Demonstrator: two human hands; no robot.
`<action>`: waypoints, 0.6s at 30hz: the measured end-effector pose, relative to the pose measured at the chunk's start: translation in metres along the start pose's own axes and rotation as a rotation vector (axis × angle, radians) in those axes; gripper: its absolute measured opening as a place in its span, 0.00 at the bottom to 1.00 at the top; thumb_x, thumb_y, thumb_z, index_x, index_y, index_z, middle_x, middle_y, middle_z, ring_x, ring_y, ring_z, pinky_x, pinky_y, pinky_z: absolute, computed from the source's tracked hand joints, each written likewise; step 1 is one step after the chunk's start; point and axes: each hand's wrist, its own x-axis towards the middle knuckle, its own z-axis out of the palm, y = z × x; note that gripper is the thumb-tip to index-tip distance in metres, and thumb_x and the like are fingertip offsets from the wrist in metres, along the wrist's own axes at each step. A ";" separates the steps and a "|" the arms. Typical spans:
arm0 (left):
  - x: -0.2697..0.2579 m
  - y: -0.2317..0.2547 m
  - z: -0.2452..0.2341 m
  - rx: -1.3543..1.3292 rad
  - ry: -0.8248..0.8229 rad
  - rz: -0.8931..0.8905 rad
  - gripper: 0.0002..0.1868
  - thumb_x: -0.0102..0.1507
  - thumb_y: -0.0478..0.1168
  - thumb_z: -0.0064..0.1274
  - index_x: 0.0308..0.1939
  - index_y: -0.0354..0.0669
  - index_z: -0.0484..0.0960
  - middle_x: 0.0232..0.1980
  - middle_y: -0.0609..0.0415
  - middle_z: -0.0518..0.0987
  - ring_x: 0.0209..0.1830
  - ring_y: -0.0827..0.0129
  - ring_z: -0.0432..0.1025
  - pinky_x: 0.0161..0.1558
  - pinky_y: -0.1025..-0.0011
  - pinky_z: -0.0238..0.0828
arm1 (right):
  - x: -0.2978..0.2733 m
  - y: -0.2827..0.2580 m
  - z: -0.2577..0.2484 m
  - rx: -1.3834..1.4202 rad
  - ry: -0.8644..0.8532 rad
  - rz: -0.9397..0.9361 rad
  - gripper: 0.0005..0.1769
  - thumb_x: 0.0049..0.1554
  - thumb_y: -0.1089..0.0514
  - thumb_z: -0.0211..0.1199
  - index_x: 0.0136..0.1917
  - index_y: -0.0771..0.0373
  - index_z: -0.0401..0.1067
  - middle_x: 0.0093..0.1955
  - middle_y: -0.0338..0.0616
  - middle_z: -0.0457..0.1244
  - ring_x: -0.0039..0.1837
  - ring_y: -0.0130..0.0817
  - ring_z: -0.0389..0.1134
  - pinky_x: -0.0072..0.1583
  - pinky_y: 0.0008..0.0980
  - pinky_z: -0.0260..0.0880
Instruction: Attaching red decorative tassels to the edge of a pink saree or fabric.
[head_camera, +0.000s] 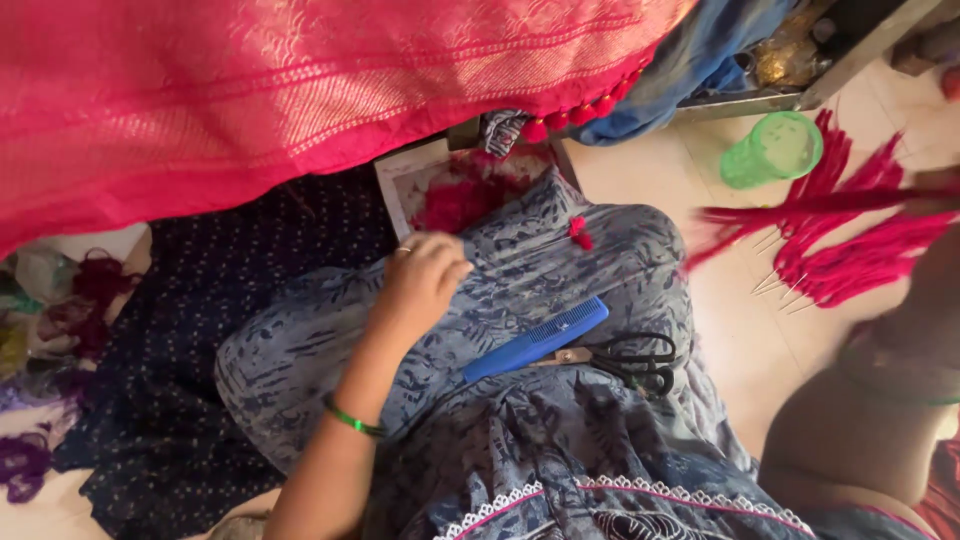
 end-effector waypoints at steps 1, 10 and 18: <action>0.018 0.014 -0.011 0.001 -0.002 0.012 0.09 0.65 0.43 0.58 0.39 0.39 0.80 0.48 0.47 0.82 0.53 0.49 0.74 0.58 0.55 0.67 | -0.001 -0.007 0.004 0.000 0.009 -0.008 0.11 0.76 0.57 0.48 0.63 0.67 0.64 0.50 0.50 0.66 0.43 0.34 0.69 0.42 0.28 0.69; 0.132 0.067 -0.005 -1.229 0.062 -0.107 0.19 0.70 0.41 0.57 0.61 0.32 0.77 0.63 0.49 0.77 0.63 0.69 0.70 0.68 0.71 0.64 | -0.034 -0.022 0.053 -0.414 -0.061 -0.137 0.04 0.75 0.74 0.58 0.55 0.74 0.66 0.47 0.51 0.69 0.49 0.35 0.75 0.46 0.25 0.77; 0.137 0.106 -0.010 -1.434 0.046 -0.238 0.17 0.71 0.44 0.49 0.56 0.34 0.80 0.57 0.54 0.82 0.58 0.72 0.75 0.66 0.68 0.69 | -0.041 -0.010 0.028 -0.446 0.000 -0.025 0.03 0.72 0.72 0.57 0.54 0.75 0.66 0.46 0.50 0.69 0.49 0.33 0.75 0.45 0.24 0.74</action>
